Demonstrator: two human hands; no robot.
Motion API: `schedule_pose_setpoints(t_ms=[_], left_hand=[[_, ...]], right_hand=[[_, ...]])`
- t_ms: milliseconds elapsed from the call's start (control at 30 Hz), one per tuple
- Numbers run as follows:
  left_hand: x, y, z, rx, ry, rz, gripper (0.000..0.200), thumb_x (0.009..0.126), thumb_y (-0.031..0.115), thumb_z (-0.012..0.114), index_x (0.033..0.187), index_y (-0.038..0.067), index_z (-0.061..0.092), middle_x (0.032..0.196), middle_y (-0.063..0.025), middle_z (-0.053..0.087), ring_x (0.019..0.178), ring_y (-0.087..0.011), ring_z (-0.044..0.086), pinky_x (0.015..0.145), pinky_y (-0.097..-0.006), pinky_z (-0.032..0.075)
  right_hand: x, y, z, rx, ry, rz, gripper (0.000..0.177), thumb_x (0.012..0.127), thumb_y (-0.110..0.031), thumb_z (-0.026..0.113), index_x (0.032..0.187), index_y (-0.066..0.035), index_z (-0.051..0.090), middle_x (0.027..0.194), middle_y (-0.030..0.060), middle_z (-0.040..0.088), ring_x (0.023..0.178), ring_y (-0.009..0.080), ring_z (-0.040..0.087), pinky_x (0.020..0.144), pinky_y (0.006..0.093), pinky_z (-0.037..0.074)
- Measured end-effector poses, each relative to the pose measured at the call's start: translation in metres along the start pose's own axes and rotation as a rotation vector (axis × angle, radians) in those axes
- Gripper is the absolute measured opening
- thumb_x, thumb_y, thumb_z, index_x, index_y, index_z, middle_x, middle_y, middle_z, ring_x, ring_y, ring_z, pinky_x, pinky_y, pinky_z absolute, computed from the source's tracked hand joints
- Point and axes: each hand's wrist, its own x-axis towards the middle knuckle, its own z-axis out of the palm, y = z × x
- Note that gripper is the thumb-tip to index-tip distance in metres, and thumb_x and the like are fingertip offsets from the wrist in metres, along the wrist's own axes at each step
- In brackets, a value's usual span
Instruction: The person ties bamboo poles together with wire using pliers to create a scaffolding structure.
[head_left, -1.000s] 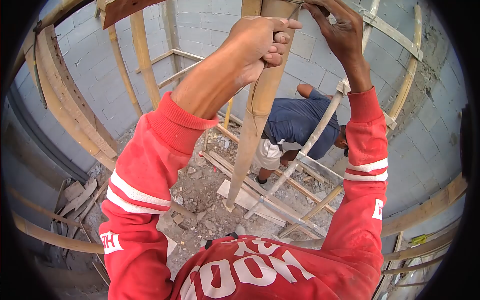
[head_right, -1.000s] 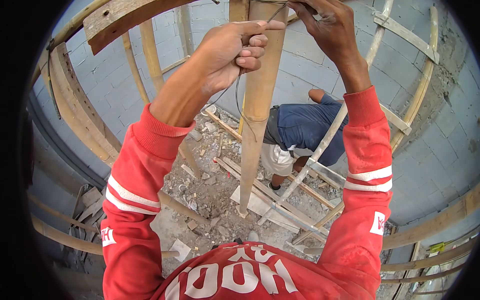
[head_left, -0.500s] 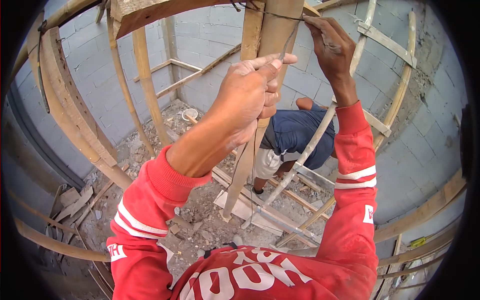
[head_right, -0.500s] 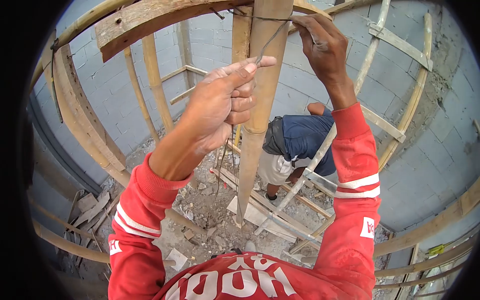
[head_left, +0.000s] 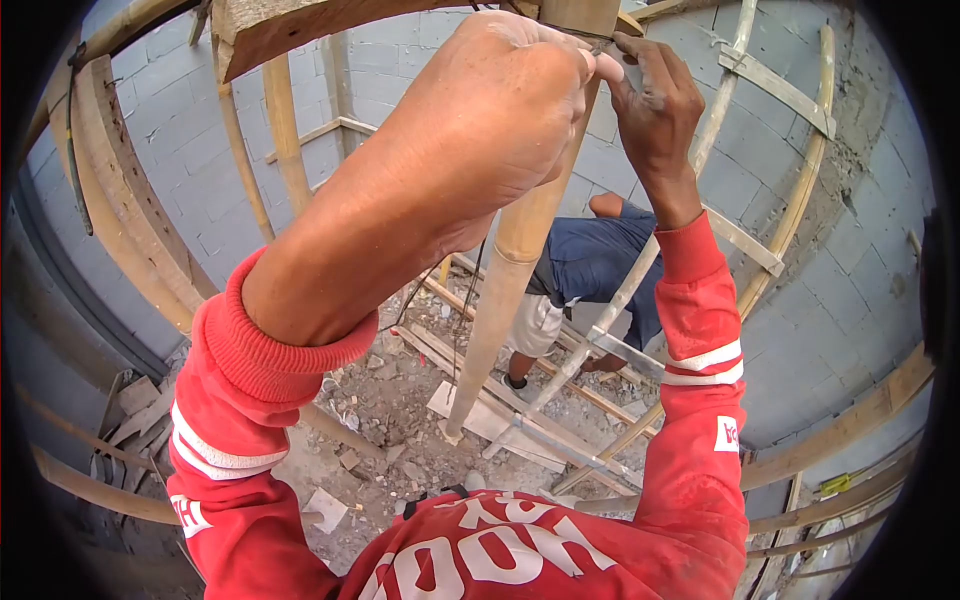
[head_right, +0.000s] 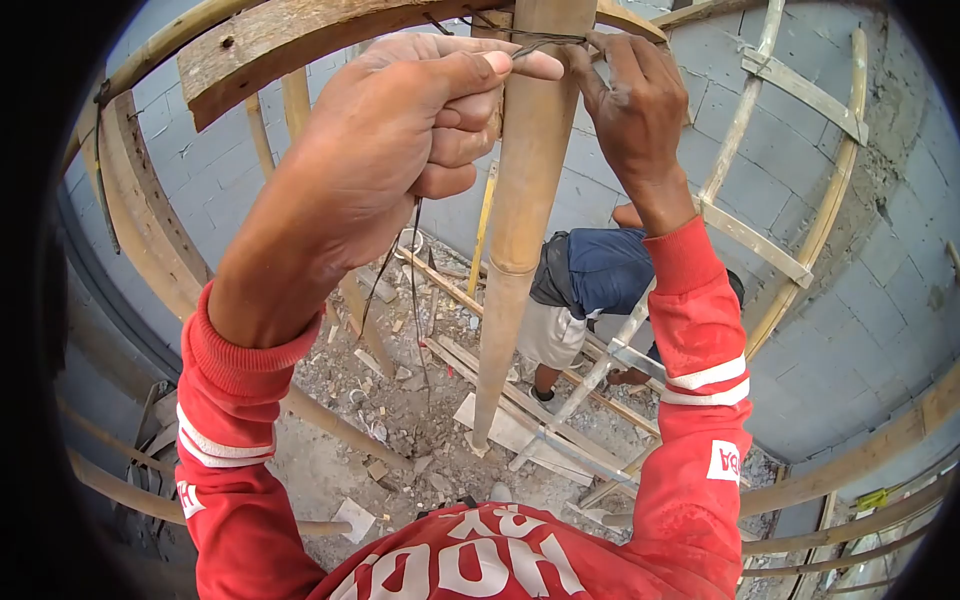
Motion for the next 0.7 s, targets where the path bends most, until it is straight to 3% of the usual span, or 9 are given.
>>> schedule_pose_setpoints(t_ms=[100,200,400,467,567,600,633,667,700], left_hand=[[0.0,-0.002,0.012,0.003,-0.026,0.011,0.024,0.096,0.007,0.049,0.089,-0.006,0.068,0.066,-0.006,0.056,0.055,-0.0187,0.056,0.051,-0.0337,0.048],[-0.006,-0.013,0.036,0.041,0.0,0.04,0.026,0.097,0.007,0.045,0.091,-0.011,0.062,0.069,-0.015,0.062,0.057,-0.0279,0.067,0.053,-0.0364,0.053],[-0.042,-0.033,0.068,0.028,0.003,0.277,0.022,0.099,0.008,0.051,0.094,-0.013,0.058,0.065,-0.0256,0.06,0.061,-0.0396,0.068,0.057,-0.0469,0.049],[-0.062,-0.034,0.069,0.279,-0.006,0.379,0.026,0.098,0.009,0.056,0.107,-0.016,0.057,0.067,-0.0305,0.059,0.064,-0.0446,0.066,0.06,-0.0512,0.047],[-0.092,-0.038,0.05,0.37,-0.189,0.234,0.036,0.1,0.013,0.058,0.122,-0.016,0.056,0.069,-0.0213,0.061,0.07,-0.0345,0.067,0.069,-0.0418,0.052],[-0.103,-0.038,0.041,0.335,-0.173,0.194,0.041,0.098,0.017,0.063,0.125,-0.013,0.057,0.083,-0.0249,0.067,0.081,-0.0371,0.068,0.075,-0.0423,0.052],[-0.11,-0.04,0.028,0.327,-0.169,0.194,0.041,0.098,0.017,0.063,0.125,-0.013,0.057,0.083,-0.0249,0.067,0.081,-0.0371,0.068,0.075,-0.0423,0.052],[-0.116,-0.044,0.011,0.511,-0.021,0.357,0.042,0.097,0.018,0.064,0.126,-0.011,0.058,0.088,-0.0239,0.068,0.085,-0.0348,0.068,0.077,-0.0409,0.053],[-0.124,-0.043,-0.008,0.698,0.13,0.518,0.043,0.096,0.02,0.066,0.126,-0.009,0.059,0.094,-0.0229,0.068,0.089,-0.0326,0.068,0.08,-0.0395,0.053]], right_hand=[[0.003,-0.008,-0.005,-0.07,-0.038,0.028,0.008,0.089,-0.014,0.071,0.095,-0.008,0.071,0.087,0.0082,0.071,0.076,0.0268,0.065,0.067,0.0373,0.051],[0.003,-0.017,-0.01,-0.196,-0.111,0.101,0.013,0.096,-0.018,0.063,0.095,-0.008,0.07,0.082,0.0105,0.071,0.07,0.0288,0.063,0.067,0.0387,0.051],[0.008,-0.052,-0.001,-0.341,-0.114,0.529,0.032,0.098,-0.038,0.061,0.094,-0.009,0.073,0.082,0.011,0.073,0.073,0.0297,0.068,0.067,0.041,0.051],[0.013,-0.056,0.005,-0.341,-0.093,0.709,0.038,0.098,-0.045,0.06,0.094,-0.01,0.074,0.082,0.0111,0.074,0.074,0.0299,0.07,0.067,0.0417,0.051],[0.012,-0.051,0.012,-0.351,-0.095,0.741,0.042,0.1,-0.044,0.06,0.086,-0.007,0.074,0.067,0.0077,0.071,0.065,0.0232,0.069,0.064,0.0396,0.051],[0.013,-0.053,0.014,-0.123,-0.052,0.935,0.041,0.101,-0.041,0.06,0.084,-0.006,0.072,0.066,0.006,0.068,0.062,0.0194,0.065,0.06,0.0371,0.049],[0.016,-0.051,0.018,0.111,-0.003,1.118,0.04,0.101,-0.037,0.06,0.081,-0.004,0.071,0.064,0.0043,0.066,0.059,0.0157,0.062,0.056,0.0347,0.047],[0.011,-0.045,0.029,0.376,0.112,1.201,0.036,0.101,-0.031,0.06,0.078,-0.003,0.067,0.061,0.0021,0.06,0.052,0.0113,0.052,0.049,0.0274,0.04],[0.013,-0.049,0.024,0.374,0.107,1.201,0.036,0.101,-0.031,0.06,0.078,-0.003,0.067,0.061,0.0021,0.06,0.052,0.0113,0.052,0.049,0.0274,0.04]])
